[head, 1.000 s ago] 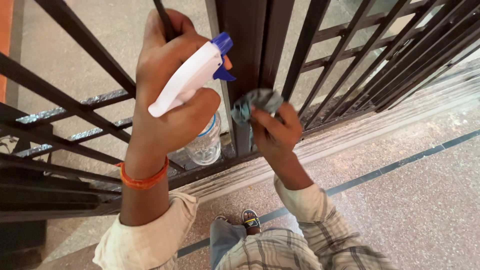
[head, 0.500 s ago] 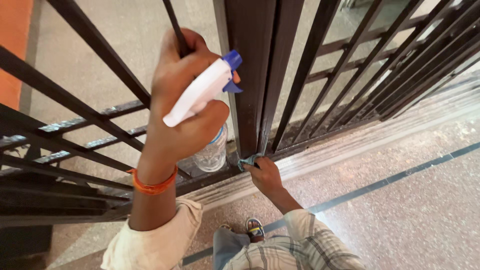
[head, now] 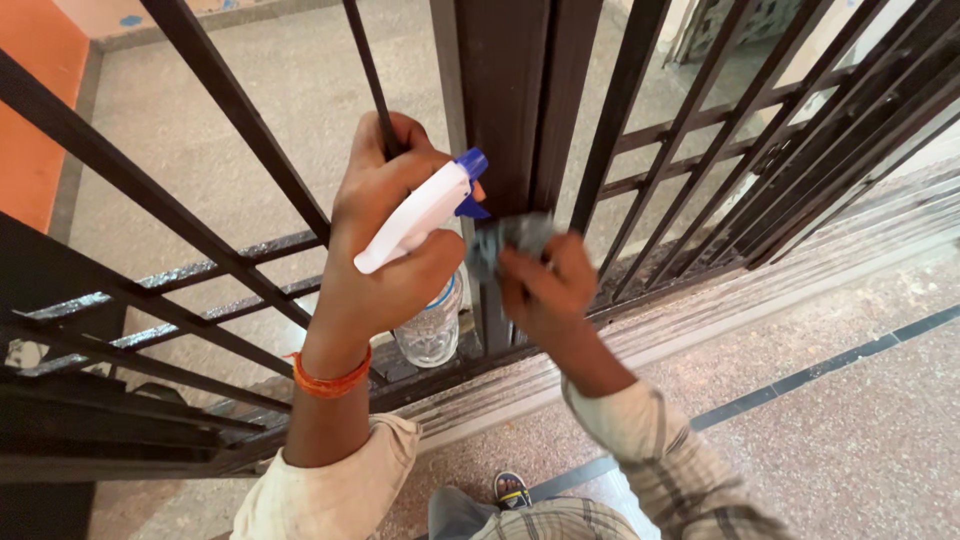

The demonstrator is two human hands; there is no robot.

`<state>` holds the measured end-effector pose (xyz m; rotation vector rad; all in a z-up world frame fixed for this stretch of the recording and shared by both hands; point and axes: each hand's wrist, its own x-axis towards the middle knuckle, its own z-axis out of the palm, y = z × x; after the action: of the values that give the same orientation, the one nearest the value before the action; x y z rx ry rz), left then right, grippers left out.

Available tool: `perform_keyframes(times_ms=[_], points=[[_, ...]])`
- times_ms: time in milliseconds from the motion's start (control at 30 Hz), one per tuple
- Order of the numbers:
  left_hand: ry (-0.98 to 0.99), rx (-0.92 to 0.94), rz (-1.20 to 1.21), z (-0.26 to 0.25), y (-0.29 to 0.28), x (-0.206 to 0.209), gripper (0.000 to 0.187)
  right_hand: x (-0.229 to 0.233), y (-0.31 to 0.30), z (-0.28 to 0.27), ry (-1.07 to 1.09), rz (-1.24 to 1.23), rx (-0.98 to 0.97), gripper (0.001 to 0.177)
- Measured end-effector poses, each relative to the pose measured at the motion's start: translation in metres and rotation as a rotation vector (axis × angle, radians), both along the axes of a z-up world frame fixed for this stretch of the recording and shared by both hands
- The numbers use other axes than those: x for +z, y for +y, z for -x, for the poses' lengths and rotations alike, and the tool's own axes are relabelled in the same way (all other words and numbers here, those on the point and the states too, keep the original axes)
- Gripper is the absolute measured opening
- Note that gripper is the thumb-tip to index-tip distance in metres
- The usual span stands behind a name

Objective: The person sprays liquid from a bottle and wipes the bars and frame of a metal gate with a cloth.

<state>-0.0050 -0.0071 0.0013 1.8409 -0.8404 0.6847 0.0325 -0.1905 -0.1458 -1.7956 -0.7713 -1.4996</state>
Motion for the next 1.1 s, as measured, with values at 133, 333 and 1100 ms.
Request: perform_keyframes(times_ms=[133, 333, 1100], points=[[-0.004, -0.019, 0.033, 0.001, -0.002, 0.002, 0.035, -0.090, -0.008, 0.011, 0.138, 0.071, 0.040, 0.021], [-0.015, -0.025, 0.038, -0.001, -0.002, 0.003, 0.033, -0.100, -0.018, 0.008, 0.213, 0.083, 0.081, 0.027], [0.084, -0.002, 0.118, 0.018, -0.001, 0.019, 0.021, -0.014, -0.014, 0.004, 0.059, 0.098, -0.081, 0.026]])
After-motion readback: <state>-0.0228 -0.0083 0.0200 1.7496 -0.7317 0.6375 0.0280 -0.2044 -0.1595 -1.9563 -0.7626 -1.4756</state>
